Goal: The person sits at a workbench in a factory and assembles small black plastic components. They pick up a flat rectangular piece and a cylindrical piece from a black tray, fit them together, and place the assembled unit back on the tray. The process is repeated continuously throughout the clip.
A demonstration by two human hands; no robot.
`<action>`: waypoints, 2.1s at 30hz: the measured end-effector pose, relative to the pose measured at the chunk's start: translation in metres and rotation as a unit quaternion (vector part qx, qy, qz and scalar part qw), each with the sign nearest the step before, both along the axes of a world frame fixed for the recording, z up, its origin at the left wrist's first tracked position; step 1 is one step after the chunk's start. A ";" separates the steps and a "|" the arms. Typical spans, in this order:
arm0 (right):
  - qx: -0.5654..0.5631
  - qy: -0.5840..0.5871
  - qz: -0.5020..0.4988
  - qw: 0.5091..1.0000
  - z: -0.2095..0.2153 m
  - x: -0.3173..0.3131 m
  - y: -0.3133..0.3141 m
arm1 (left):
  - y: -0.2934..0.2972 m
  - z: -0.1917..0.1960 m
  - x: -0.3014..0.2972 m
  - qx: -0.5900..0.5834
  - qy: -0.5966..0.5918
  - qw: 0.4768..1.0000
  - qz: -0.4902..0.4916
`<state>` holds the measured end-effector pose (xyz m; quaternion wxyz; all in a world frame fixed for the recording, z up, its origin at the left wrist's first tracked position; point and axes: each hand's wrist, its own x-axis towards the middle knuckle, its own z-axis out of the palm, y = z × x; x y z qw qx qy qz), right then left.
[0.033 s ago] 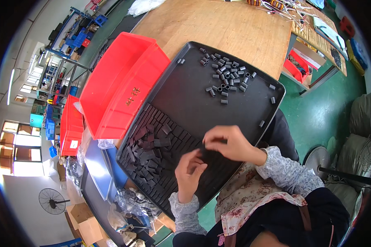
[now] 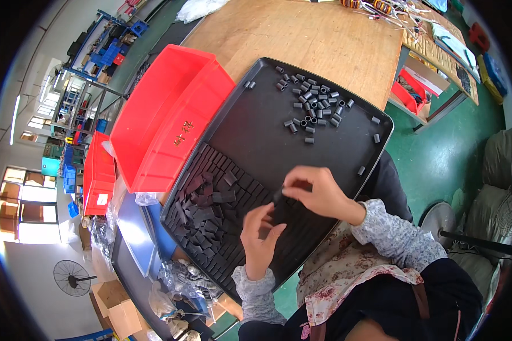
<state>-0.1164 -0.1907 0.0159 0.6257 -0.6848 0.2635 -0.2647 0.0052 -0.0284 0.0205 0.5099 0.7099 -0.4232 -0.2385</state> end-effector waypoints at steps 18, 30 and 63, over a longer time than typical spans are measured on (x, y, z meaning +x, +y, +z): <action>-0.425 0.289 -0.057 0.856 0.010 -0.096 -0.044 | 0.018 0.012 0.006 0.024 0.056 0.998 0.021; -0.191 0.029 0.124 0.973 0.019 -0.070 -0.021 | 0.008 0.000 -0.011 -0.015 0.295 0.954 -0.050; -0.256 0.064 -0.021 0.964 -0.019 0.031 -0.012 | 0.025 0.014 0.010 0.048 -0.290 0.956 -0.003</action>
